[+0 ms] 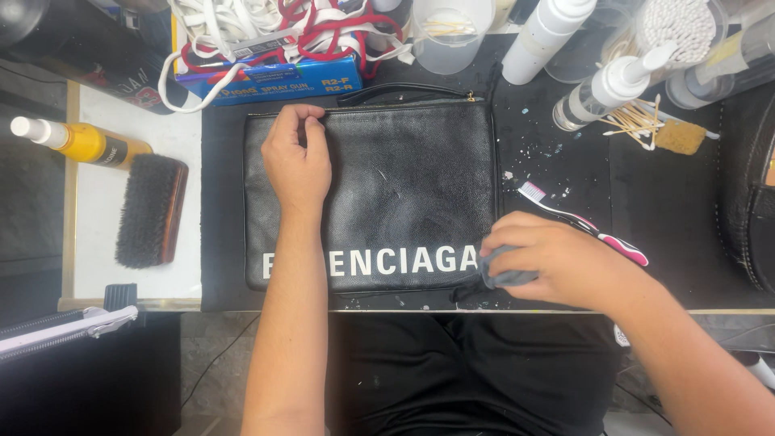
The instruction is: The person cleans a black leather bag by applying a white foaming cleaner and scrubbing the surface with a toothbrush. They then wipe the foam off with a blue cloth and repeat the process on the other side of the bag.
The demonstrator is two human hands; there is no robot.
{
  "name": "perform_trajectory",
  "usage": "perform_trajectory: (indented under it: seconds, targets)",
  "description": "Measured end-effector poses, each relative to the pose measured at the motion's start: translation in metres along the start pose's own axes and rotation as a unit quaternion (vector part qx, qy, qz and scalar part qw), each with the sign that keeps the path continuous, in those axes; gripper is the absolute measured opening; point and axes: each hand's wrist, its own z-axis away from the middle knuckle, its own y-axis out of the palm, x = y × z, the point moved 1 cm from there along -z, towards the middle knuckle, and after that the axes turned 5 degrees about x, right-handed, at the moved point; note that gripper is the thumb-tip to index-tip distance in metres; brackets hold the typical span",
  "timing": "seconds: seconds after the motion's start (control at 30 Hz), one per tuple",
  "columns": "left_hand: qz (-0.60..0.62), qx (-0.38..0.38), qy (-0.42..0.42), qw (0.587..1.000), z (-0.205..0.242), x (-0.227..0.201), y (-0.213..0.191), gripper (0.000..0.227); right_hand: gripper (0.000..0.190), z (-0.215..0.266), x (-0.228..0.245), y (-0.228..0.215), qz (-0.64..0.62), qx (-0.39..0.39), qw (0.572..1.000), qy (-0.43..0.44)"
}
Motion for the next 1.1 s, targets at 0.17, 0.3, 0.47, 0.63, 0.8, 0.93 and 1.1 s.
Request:
perform_trajectory:
  seconds: [0.17, 0.3, 0.47, 0.63, 0.8, 0.93, 1.1]
  targets:
    - [-0.026, -0.005, 0.003, 1.0, 0.001, -0.002, 0.002, 0.01, 0.026, -0.022, 0.0, 0.009, -0.019, -0.033, 0.999, 0.002]
    - [-0.039, -0.008, 0.015, 0.999, 0.001, -0.003, 0.002, 0.01, 0.028, -0.071, 0.022, 0.033, 0.023, -0.101, 0.994, -0.043]
    - [-0.044, -0.006, 0.014, 0.999, 0.001, -0.003, 0.001, 0.01, 0.028, -0.09, 0.031, 0.069, -0.014, -0.069, 0.991, -0.111]
    - [-0.021, 0.0, -0.006, 1.0, 0.0, -0.003, 0.002, 0.011, 0.032, -0.05, 0.022, 0.053, 0.006, 0.006, 0.992, -0.129]
    - [-0.025, 0.002, 0.006, 1.0, 0.001, -0.002, 0.001, 0.01, 0.032, -0.016, 0.017, 0.004, -0.079, -0.055, 0.994, 0.048]
    - [-0.02, 0.005, -0.002, 1.0, 0.0, 0.001, 0.0, 0.011, 0.033, -0.02, 0.012, 0.006, -0.122, -0.147, 0.966, 0.174]
    - [-0.024, -0.004, 0.017, 1.0, 0.0, -0.001, 0.0, 0.01, 0.025, -0.033, 0.006, 0.022, 0.159, -0.283, 0.941, 0.099]
